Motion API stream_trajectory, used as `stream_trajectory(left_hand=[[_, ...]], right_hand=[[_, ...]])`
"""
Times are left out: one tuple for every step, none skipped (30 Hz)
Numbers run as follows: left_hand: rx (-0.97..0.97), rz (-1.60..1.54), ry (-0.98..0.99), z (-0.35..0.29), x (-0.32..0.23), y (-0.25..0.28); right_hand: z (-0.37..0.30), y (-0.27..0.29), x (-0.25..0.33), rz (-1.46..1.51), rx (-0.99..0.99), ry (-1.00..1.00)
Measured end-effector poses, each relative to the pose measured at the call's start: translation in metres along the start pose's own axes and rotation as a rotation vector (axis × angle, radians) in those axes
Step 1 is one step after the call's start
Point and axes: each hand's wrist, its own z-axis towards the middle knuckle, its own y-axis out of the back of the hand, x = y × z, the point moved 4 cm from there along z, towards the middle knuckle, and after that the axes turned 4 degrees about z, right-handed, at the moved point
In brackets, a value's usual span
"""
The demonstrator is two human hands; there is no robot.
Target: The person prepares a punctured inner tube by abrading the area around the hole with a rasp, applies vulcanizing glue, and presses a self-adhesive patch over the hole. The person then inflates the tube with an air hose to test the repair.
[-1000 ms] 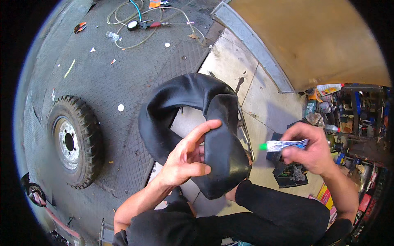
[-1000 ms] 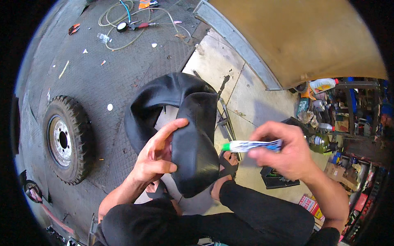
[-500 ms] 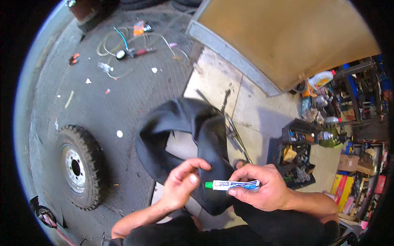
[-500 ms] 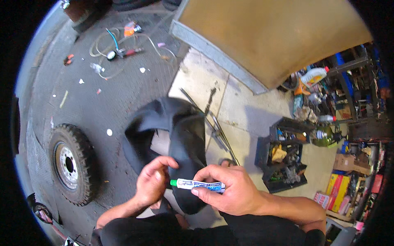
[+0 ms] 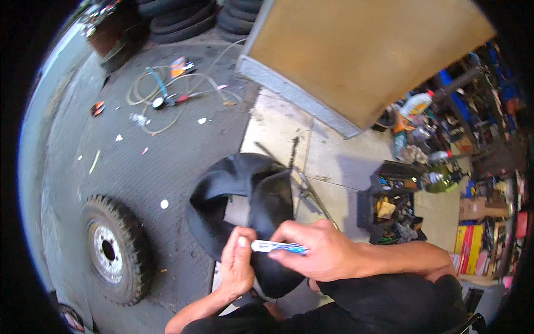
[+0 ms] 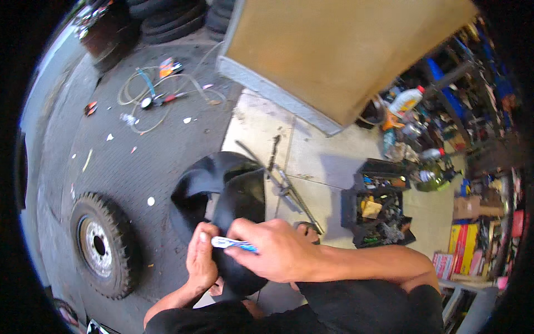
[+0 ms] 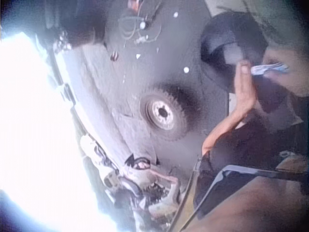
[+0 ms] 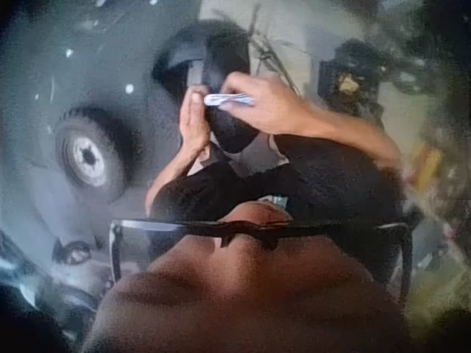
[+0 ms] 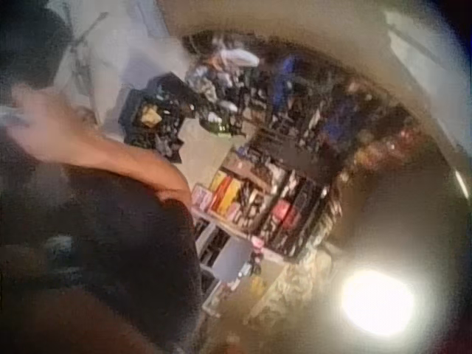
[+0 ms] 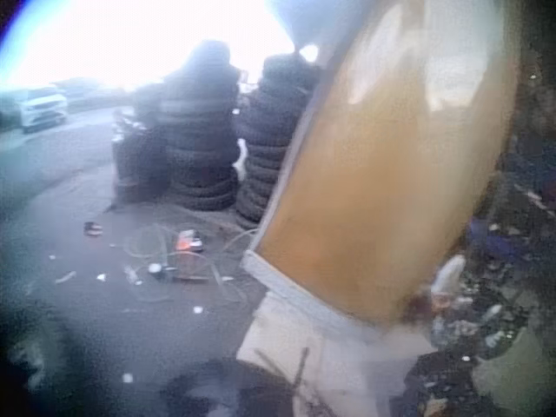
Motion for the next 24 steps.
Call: stream_trajectory(left_hand=[[0.007,0.003,0.001,0.002,0.000,-0.001],[-0.015,0.039,-0.008,0.003,-0.002,0.001],[-0.053,0.055,0.010,0.003,-0.002,0.002],[-0.091,0.111,0.036,0.003,-0.003,0.004],[-0.087,0.108,0.030,0.003,-0.006,0.005],[-0.079,0.093,0.029,0.004,-0.007,0.004],[-0.082,0.088,0.012,0.006,-0.009,0.003],[-0.087,0.083,0.009,0.007,-0.010,0.002],[-0.062,0.073,0.057,0.009,-0.010,0.002],[-0.062,0.072,0.013,0.011,-0.012,0.001],[-0.045,0.053,0.027,0.012,-0.013,0.000],[-0.036,0.032,0.043,0.012,-0.013,-0.001],[-0.007,-0.012,0.050,0.013,-0.013,-0.002],[-0.001,-0.005,0.060,0.013,-0.013,-0.002],[0.004,-0.014,0.068,0.012,-0.012,-0.003],[0.000,-0.017,0.064,0.011,-0.012,-0.002],[-0.001,-0.051,0.083,0.009,-0.010,-0.003],[-0.010,-0.077,0.092,0.006,-0.008,-0.003],[-0.021,-0.101,0.097,0.004,-0.007,-0.002],[-0.012,-0.112,0.107,0.002,-0.005,-0.002],[-0.007,-0.120,0.111,0.000,-0.005,-0.002],[-0.023,-0.127,0.098,0.000,-0.004,0.000],[-0.014,-0.150,0.102,-0.001,-0.004,0.000],[-0.002,-0.166,0.125,0.000,-0.002,0.000]], right_hand=[[0.003,-0.001,-0.001,-0.069,0.020,0.040],[0.002,0.000,0.003,-0.120,0.072,0.140],[0.002,0.000,0.012,-0.307,0.058,0.335],[0.000,0.000,0.017,-0.513,0.086,0.434],[0.000,0.000,0.022,-0.578,0.103,0.499],[0.001,0.002,0.025,-0.670,0.124,0.514],[0.002,0.003,0.027,-0.711,0.116,0.505],[0.004,0.006,0.029,-0.628,0.090,0.478],[0.007,0.007,0.029,-0.541,0.083,0.396],[0.009,0.007,0.029,-0.457,0.071,0.341],[0.011,0.008,0.030,-0.433,0.019,0.337],[0.010,0.008,0.032,-0.409,-0.032,0.363],[0.011,0.008,0.031,-0.383,-0.076,0.365],[0.011,0.007,0.031,-0.335,-0.095,0.372],[0.011,0.008,0.027,-0.291,-0.112,0.353],[0.011,0.009,0.024,-0.266,-0.107,0.326],[0.011,0.008,0.022,-0.286,-0.084,0.388],[0.010,0.009,0.020,-0.266,-0.056,0.422],[0.010,0.007,0.019,-0.265,0.001,0.463],[0.010,0.007,0.017,-0.253,0.027,0.488],[0.010,0.007,0.016,-0.246,0.047,0.475],[0.012,0.006,0.014,-0.231,0.058,0.447],[0.014,0.006,0.013,-0.205,0.043,0.409],[0.016,0.003,0.013,-0.179,0.068,0.388]])
